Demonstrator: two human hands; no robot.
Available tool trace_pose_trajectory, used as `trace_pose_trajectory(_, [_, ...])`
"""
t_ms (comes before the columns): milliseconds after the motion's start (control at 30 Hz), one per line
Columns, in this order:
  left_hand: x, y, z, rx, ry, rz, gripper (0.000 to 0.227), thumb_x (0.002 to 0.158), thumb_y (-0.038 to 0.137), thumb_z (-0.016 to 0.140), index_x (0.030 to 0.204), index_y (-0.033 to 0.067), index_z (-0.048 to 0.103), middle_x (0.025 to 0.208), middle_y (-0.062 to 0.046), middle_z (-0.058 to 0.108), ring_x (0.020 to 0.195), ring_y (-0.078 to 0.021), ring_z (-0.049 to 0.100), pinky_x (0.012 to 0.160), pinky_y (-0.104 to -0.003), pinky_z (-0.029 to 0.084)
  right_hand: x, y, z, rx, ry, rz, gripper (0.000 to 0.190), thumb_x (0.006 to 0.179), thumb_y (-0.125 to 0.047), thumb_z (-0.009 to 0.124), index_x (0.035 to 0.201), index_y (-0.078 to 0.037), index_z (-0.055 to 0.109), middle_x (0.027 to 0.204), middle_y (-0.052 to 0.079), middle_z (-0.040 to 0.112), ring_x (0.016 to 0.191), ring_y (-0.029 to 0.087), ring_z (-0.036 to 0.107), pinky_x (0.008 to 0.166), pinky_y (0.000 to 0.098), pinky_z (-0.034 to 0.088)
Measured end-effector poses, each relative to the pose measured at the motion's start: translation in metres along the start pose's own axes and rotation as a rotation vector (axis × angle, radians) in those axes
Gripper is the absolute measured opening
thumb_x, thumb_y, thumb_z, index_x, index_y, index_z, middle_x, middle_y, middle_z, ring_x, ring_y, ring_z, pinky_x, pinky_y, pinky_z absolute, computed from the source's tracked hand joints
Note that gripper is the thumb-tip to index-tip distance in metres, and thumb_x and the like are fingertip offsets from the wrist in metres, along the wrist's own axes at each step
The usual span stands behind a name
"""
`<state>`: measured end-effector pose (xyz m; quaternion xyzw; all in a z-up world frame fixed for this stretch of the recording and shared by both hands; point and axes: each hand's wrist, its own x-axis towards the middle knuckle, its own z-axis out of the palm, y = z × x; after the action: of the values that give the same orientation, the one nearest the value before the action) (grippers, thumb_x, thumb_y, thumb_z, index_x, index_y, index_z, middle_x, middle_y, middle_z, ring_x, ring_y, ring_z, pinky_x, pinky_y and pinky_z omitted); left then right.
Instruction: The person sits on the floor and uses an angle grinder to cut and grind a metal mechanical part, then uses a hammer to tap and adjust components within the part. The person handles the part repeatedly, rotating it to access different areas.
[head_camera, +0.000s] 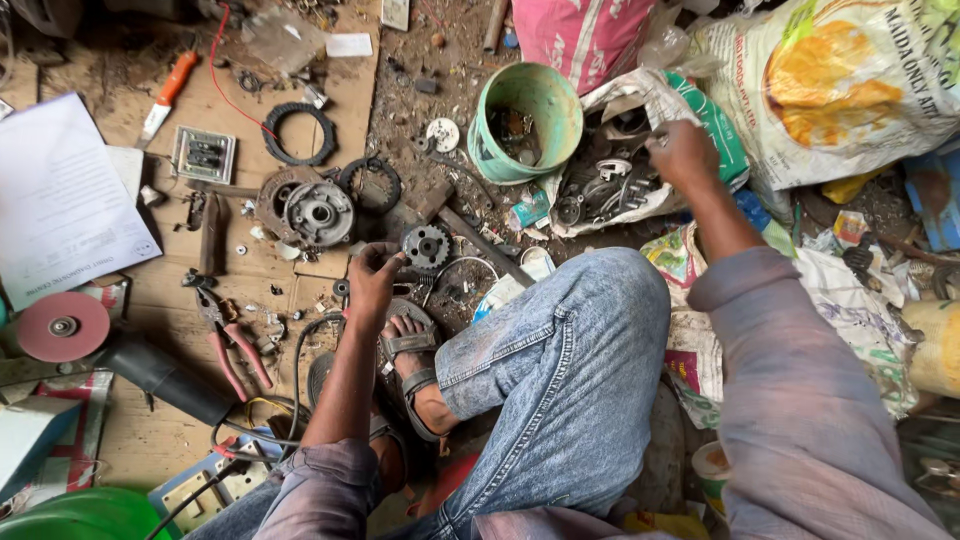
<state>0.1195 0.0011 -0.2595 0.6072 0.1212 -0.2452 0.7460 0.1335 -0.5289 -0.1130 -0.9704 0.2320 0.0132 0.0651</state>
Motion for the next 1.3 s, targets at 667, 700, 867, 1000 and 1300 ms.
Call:
trace_pose_trajectory(667, [0.043, 0.0, -0.071, 0.377, 0.859, 0.263, 0.066, 0.082, 0.029, 0.089, 0.128, 0.002, 0.05, 0.123, -0.019, 0.06, 0.112, -0.0329, 0.061, 0.099, -0.052, 0.047, -0.188, -0.235, -0.172, 0.714, -0.129, -0.416, 0.025, 0.1, -0.007, 0.069, 0.125, -0.003, 0.07, 0.099, 0.009, 0.074, 0.074, 0.009, 0.066, 0.065, 0.0227, 0.052])
trace_pose_trajectory(700, [0.047, -0.001, -0.074, 0.344, 0.864, 0.247, 0.065, 0.083, 0.027, 0.09, 0.128, 0.0011, 0.05, 0.124, -0.02, 0.06, 0.112, -0.0336, 0.06, 0.099, -0.052, 0.048, -0.196, -0.239, -0.164, 0.685, -0.143, -0.439, 0.025, 0.1, -0.007, 0.072, 0.125, -0.005, 0.073, 0.099, 0.009, 0.074, 0.073, 0.009, 0.066, 0.064, 0.0234, 0.052])
trace_pose_trajectory(867, [0.06, -0.001, -0.07, -0.036, 0.786, -0.1, 0.061, 0.081, 0.02, 0.086, 0.124, 0.0017, 0.047, 0.116, -0.021, 0.061, 0.085, -0.0324, 0.07, 0.068, -0.043, 0.064, -0.194, -0.237, -0.141, 0.502, -0.185, -0.449, 0.025, 0.096, -0.011, 0.079, 0.121, -0.006, 0.076, 0.094, 0.01, 0.076, 0.072, 0.011, 0.067, 0.062, 0.0254, 0.052])
trace_pose_trajectory(1000, [0.092, -0.034, -0.076, -0.401, 0.692, 0.074, 0.054, 0.082, 0.01, 0.082, 0.12, -0.0032, 0.047, 0.105, -0.024, 0.066, 0.077, -0.0317, 0.074, 0.059, -0.04, 0.067, -0.187, -0.242, -0.128, 0.438, -0.236, -0.497, 0.027, 0.094, -0.017, 0.08, 0.119, -0.005, 0.076, 0.097, 0.012, 0.077, 0.073, 0.014, 0.07, 0.063, 0.0281, 0.054])
trace_pose_trajectory(1300, [0.061, -0.048, -0.08, -0.042, 0.843, 0.255, 0.053, 0.091, 0.008, 0.08, 0.131, -0.0071, 0.049, 0.121, -0.028, 0.063, 0.105, -0.0389, 0.065, 0.082, -0.051, 0.058, -0.174, -0.257, -0.098, 0.123, -0.599, -0.601, 0.042, 0.086, -0.04, 0.072, 0.12, -0.016, 0.076, 0.099, 0.012, 0.079, 0.082, 0.029, 0.076, 0.077, 0.042, 0.059])
